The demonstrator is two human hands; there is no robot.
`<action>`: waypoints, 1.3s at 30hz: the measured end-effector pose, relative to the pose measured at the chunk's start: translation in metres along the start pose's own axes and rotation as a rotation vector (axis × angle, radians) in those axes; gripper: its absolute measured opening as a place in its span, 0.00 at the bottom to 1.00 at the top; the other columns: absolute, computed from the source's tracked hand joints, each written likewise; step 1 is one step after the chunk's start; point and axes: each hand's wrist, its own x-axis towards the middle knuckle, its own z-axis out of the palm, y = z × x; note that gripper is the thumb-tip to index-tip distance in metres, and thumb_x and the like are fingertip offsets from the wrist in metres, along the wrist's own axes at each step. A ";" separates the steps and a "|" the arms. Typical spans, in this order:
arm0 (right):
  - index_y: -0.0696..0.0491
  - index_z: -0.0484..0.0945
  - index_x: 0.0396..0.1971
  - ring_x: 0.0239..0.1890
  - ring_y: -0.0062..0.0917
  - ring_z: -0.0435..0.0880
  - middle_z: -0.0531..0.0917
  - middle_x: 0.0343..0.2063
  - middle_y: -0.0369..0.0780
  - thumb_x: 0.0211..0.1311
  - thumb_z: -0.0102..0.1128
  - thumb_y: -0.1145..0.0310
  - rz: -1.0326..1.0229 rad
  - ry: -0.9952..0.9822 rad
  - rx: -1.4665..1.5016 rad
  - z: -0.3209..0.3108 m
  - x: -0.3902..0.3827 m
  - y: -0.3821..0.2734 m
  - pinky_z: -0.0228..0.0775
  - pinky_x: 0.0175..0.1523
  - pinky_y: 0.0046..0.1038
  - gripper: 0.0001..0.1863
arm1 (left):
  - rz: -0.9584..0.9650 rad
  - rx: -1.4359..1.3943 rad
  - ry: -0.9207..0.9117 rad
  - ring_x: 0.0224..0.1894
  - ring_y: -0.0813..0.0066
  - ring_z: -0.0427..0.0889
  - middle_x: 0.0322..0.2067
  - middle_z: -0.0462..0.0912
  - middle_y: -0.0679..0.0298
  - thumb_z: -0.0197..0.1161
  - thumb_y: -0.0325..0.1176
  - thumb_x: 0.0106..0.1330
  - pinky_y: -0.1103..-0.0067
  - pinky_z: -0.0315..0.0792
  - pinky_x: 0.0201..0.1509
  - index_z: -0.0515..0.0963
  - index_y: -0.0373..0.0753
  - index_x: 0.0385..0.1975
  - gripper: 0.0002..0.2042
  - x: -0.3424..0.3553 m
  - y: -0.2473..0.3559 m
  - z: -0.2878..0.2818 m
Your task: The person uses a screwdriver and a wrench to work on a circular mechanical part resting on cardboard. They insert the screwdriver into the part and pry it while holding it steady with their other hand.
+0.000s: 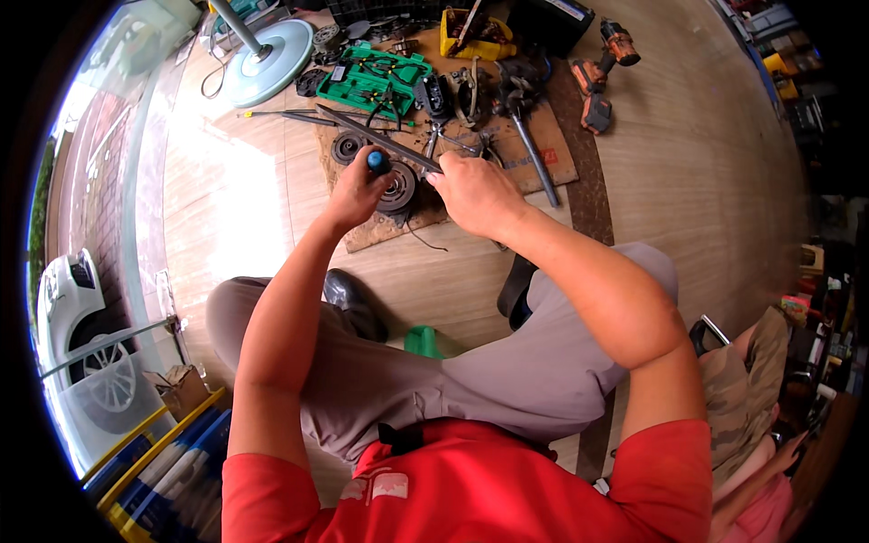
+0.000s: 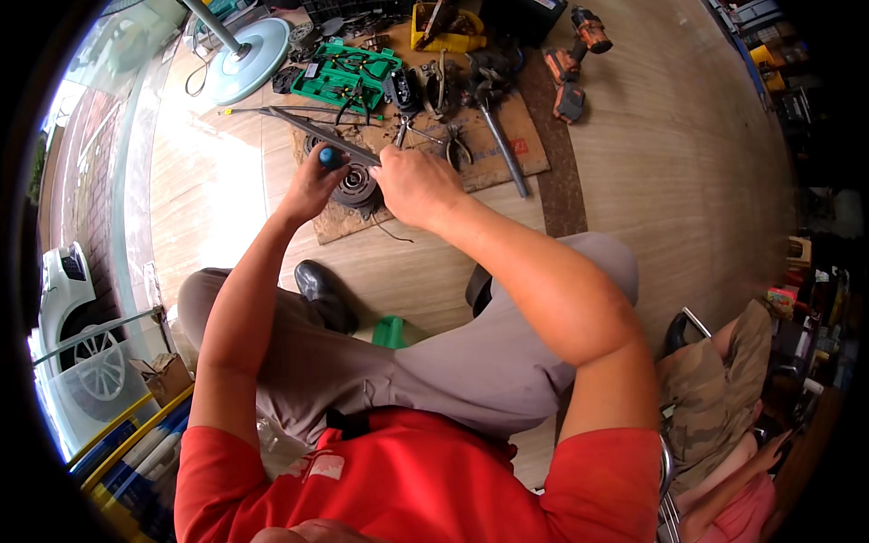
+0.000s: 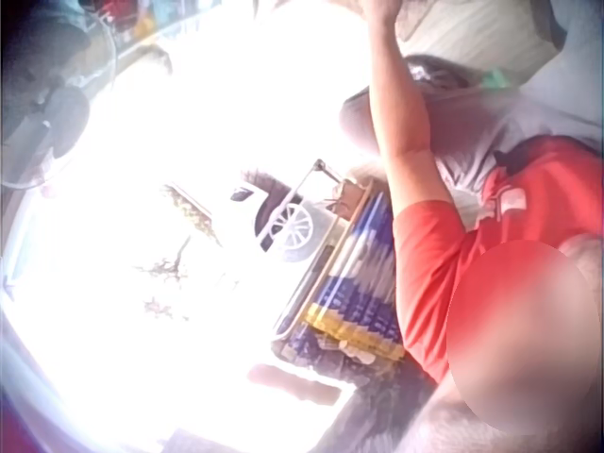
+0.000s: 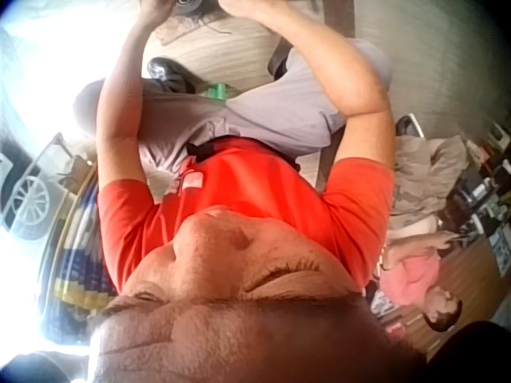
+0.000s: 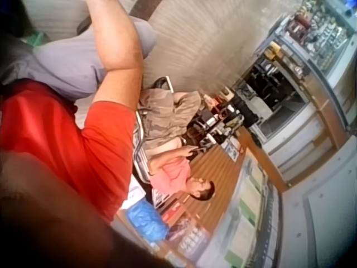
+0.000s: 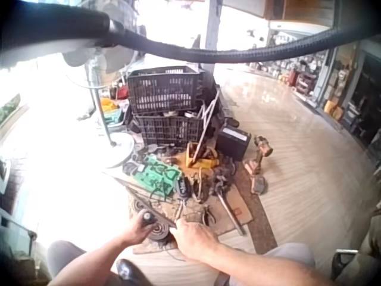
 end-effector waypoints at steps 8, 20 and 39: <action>0.58 0.75 0.37 0.37 0.50 0.85 0.85 0.31 0.53 0.72 0.49 0.58 -0.041 -0.002 -0.013 0.006 0.002 0.000 0.76 0.44 0.48 0.16 | 0.086 -0.005 -0.002 0.44 0.65 0.81 0.40 0.81 0.55 0.62 0.29 0.66 0.72 0.73 0.51 0.69 0.36 0.52 0.17 -0.008 -0.004 -0.006; 0.58 0.74 0.37 0.37 0.50 0.85 0.85 0.31 0.52 0.72 0.50 0.58 -0.043 -0.007 0.009 0.006 0.000 -0.001 0.75 0.44 0.48 0.16 | 0.027 -0.082 -0.092 0.57 0.68 0.78 0.51 0.81 0.55 0.57 0.22 0.67 0.74 0.71 0.60 0.68 0.33 0.56 0.17 -0.007 -0.002 -0.008; 0.59 0.74 0.37 0.37 0.48 0.85 0.85 0.31 0.52 0.73 0.49 0.59 -0.030 -0.114 -0.063 0.009 -0.009 -0.003 0.76 0.42 0.47 0.16 | 0.074 -0.027 -0.028 0.42 0.71 0.77 0.38 0.79 0.60 0.62 0.26 0.65 0.73 0.72 0.50 0.71 0.35 0.52 0.16 -0.012 0.000 -0.007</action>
